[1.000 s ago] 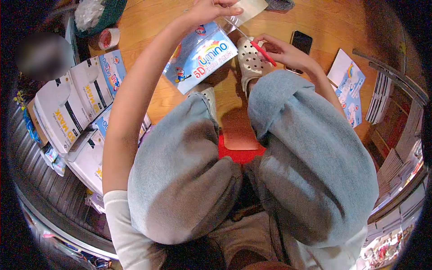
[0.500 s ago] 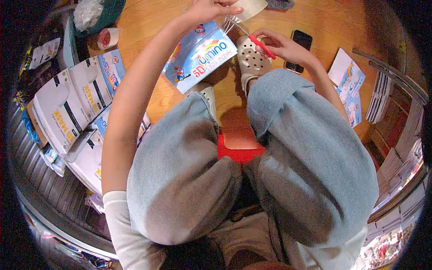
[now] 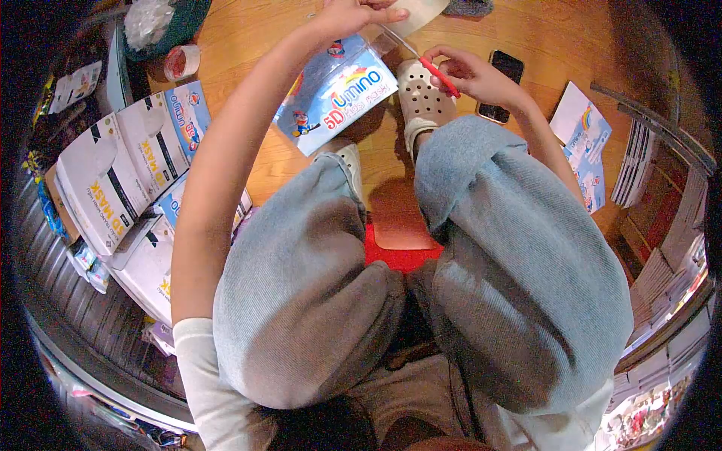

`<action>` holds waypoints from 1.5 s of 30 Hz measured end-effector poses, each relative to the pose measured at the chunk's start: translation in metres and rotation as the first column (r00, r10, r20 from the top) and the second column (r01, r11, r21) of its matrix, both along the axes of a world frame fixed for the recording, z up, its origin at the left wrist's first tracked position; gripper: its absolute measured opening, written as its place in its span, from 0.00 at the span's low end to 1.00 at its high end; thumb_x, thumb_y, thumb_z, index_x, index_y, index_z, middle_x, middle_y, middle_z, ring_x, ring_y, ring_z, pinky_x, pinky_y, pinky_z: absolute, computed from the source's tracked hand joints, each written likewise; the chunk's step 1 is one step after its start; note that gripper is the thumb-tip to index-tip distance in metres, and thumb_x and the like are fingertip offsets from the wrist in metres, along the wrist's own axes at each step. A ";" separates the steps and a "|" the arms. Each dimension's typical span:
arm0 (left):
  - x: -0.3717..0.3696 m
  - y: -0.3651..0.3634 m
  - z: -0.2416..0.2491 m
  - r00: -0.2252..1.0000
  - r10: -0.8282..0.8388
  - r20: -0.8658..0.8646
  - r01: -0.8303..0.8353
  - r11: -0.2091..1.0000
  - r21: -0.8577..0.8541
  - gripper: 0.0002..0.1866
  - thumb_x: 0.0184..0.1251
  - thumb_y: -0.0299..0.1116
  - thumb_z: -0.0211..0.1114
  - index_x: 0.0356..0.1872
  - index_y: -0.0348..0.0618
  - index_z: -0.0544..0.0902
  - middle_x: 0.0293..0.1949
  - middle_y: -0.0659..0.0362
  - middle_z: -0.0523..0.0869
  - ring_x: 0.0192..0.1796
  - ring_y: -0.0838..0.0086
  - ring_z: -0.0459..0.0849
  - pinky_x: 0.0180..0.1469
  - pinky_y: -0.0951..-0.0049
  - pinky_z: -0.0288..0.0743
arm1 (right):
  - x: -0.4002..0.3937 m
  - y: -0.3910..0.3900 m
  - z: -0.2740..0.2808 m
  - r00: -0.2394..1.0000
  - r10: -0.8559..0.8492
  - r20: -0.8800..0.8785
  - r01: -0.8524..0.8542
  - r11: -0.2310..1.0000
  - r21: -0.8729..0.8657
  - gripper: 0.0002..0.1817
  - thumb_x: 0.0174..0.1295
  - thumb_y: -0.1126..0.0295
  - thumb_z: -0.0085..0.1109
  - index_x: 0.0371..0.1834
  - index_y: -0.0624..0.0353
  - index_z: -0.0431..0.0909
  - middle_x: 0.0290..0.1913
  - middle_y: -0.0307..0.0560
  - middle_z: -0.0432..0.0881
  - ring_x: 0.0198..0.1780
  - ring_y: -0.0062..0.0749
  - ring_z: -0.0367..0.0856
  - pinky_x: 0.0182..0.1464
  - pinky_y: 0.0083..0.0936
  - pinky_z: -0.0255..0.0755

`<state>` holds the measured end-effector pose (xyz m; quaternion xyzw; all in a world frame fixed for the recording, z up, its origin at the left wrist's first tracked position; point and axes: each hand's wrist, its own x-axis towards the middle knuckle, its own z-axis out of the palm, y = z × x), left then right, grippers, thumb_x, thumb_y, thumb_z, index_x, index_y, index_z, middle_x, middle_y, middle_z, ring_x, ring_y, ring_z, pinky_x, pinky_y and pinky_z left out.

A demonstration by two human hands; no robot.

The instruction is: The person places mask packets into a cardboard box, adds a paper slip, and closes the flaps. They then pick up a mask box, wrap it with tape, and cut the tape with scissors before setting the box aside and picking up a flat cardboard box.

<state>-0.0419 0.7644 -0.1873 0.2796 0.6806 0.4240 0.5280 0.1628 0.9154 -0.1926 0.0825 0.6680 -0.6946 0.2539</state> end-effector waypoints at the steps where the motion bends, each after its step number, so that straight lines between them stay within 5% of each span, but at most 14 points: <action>1: 0.000 0.000 -0.001 0.999 0.016 -0.030 -0.015 0.999 0.042 0.21 0.57 0.44 0.66 0.48 0.43 0.81 0.37 0.60 0.83 0.41 0.76 0.77 0.45 0.73 0.70 | -0.001 0.000 0.002 1.000 0.000 -0.001 0.000 1.000 0.003 0.18 0.62 0.73 0.52 0.56 0.54 0.66 0.28 0.33 0.73 0.31 0.14 0.71 0.33 0.12 0.65; 4: -0.002 0.000 0.001 0.989 0.063 0.130 -0.057 0.997 -0.047 0.21 0.58 0.45 0.65 0.48 0.41 0.80 0.38 0.61 0.82 0.43 0.76 0.77 0.48 0.73 0.68 | -0.002 0.003 0.002 1.000 -0.009 -0.024 0.009 1.000 0.011 0.18 0.61 0.74 0.51 0.56 0.55 0.65 0.28 0.32 0.73 0.30 0.13 0.71 0.33 0.12 0.65; 7: -0.009 -0.005 0.000 0.981 0.193 0.013 -0.192 0.963 0.191 0.21 0.59 0.44 0.64 0.47 0.39 0.80 0.40 0.61 0.82 0.44 0.77 0.76 0.50 0.75 0.67 | -0.001 0.008 0.001 0.998 0.040 -0.057 -0.035 0.995 0.088 0.19 0.61 0.75 0.51 0.56 0.55 0.65 0.27 0.32 0.73 0.31 0.13 0.71 0.33 0.12 0.65; 10: -0.024 -0.018 0.006 0.814 0.531 0.236 -0.578 0.781 0.236 0.19 0.60 0.41 0.64 0.47 0.37 0.79 0.43 0.62 0.82 0.46 0.77 0.76 0.53 0.76 0.65 | 0.001 0.012 -0.004 0.999 0.047 -0.006 -0.046 0.993 0.107 0.17 0.61 0.75 0.50 0.55 0.56 0.66 0.28 0.33 0.74 0.32 0.14 0.71 0.33 0.12 0.65; 14: -0.075 -0.068 0.002 0.839 0.515 -0.176 -0.467 0.847 0.256 0.23 0.61 0.35 0.62 0.56 0.35 0.72 0.51 0.58 0.78 0.54 0.73 0.73 0.56 0.71 0.63 | 0.004 0.011 -0.017 1.000 -0.024 -0.015 0.027 0.966 0.257 0.16 0.61 0.74 0.52 0.53 0.57 0.65 0.29 0.39 0.77 0.31 0.19 0.74 0.33 0.18 0.68; 17: -0.113 -0.127 -0.025 0.500 0.250 -0.829 -0.339 0.938 0.079 0.25 0.50 0.51 0.68 0.42 0.40 0.83 0.36 0.55 0.84 0.40 0.72 0.81 0.45 0.74 0.72 | -0.005 0.009 -0.027 0.997 -0.061 -0.051 0.078 0.892 0.444 0.16 0.60 0.72 0.55 0.50 0.57 0.65 0.29 0.48 0.80 0.31 0.28 0.78 0.33 0.27 0.72; 21: -0.101 -0.170 -0.024 0.287 0.432 -0.855 -0.456 0.847 0.274 0.22 0.49 0.47 0.69 0.38 0.38 0.83 0.39 0.52 0.83 0.40 0.65 0.83 0.47 0.72 0.72 | -0.019 0.010 -0.051 0.990 -0.119 -0.075 0.139 0.741 0.657 0.15 0.59 0.71 0.55 0.48 0.58 0.65 0.29 0.56 0.80 0.31 0.44 0.81 0.35 0.35 0.73; 24: -0.104 -0.194 -0.027 0.166 0.411 -0.896 -0.602 0.762 0.238 0.22 0.49 0.46 0.69 0.40 0.41 0.83 0.41 0.53 0.83 0.43 0.63 0.81 0.49 0.68 0.72 | -0.026 0.010 -0.070 0.990 -0.087 -0.114 0.144 0.586 0.797 0.14 0.58 0.68 0.55 0.45 0.57 0.67 0.29 0.60 0.79 0.33 0.53 0.80 0.36 0.39 0.72; 27: -0.132 -0.220 -0.047 -0.100 0.295 -0.950 -0.528 0.793 0.302 0.22 0.49 0.44 0.68 0.44 0.43 0.81 0.45 0.55 0.82 0.47 0.63 0.79 0.49 0.66 0.72 | -0.032 0.011 -0.074 0.989 -0.013 -0.150 0.134 0.532 0.836 0.14 0.57 0.66 0.56 0.44 0.57 0.68 0.29 0.61 0.78 0.33 0.55 0.79 0.35 0.41 0.71; 28: -0.134 -0.225 -0.045 -0.058 0.136 -0.989 -0.628 0.765 0.142 0.23 0.47 0.42 0.69 0.43 0.40 0.80 0.46 0.53 0.80 0.50 0.59 0.76 0.49 0.63 0.73 | -0.033 0.011 -0.074 0.987 0.010 -0.158 0.128 0.535 0.835 0.14 0.56 0.65 0.56 0.44 0.56 0.69 0.28 0.61 0.78 0.33 0.54 0.79 0.34 0.41 0.71; 31: -0.126 -0.215 -0.015 0.047 0.215 -0.975 -0.814 0.574 0.087 0.21 0.48 0.32 0.63 0.47 0.37 0.76 0.50 0.41 0.71 0.49 0.47 0.75 0.51 0.58 0.70 | -0.034 0.008 -0.062 0.997 0.061 -0.052 0.010 0.558 0.830 0.18 0.51 0.78 0.56 0.47 0.56 0.68 0.27 0.55 0.79 0.31 0.45 0.80 0.32 0.35 0.70; 38: -0.182 -0.253 -0.067 0.166 -0.070 -0.984 -0.768 0.617 -0.173 0.21 0.53 0.29 0.59 0.48 0.29 0.70 0.50 0.37 0.70 0.49 0.48 0.76 0.49 0.59 0.74 | -0.031 0.011 -0.069 0.986 0.030 -0.164 0.122 0.538 0.834 0.19 0.50 0.78 0.56 0.47 0.55 0.70 0.28 0.55 0.79 0.29 0.46 0.78 0.32 0.35 0.70; 41: -0.172 -0.240 -0.049 0.367 -0.162 -0.916 -0.746 0.537 -0.394 0.20 0.55 0.28 0.57 0.48 0.28 0.69 0.50 0.36 0.70 0.49 0.48 0.76 0.48 0.59 0.75 | -0.031 0.015 -0.077 0.975 0.077 -0.211 0.150 0.474 0.868 0.18 0.51 0.77 0.56 0.47 0.55 0.70 0.28 0.55 0.78 0.29 0.46 0.79 0.33 0.35 0.71; 45: -0.158 -0.237 -0.055 0.081 -0.127 -0.989 -0.783 0.605 -0.142 0.19 0.58 0.31 0.57 0.48 0.29 0.69 0.49 0.35 0.70 0.52 0.48 0.74 0.49 0.59 0.73 | -0.038 0.009 -0.066 0.982 0.077 -0.173 0.111 0.505 0.856 0.16 0.54 0.74 0.54 0.48 0.56 0.70 0.29 0.57 0.78 0.33 0.47 0.79 0.35 0.35 0.72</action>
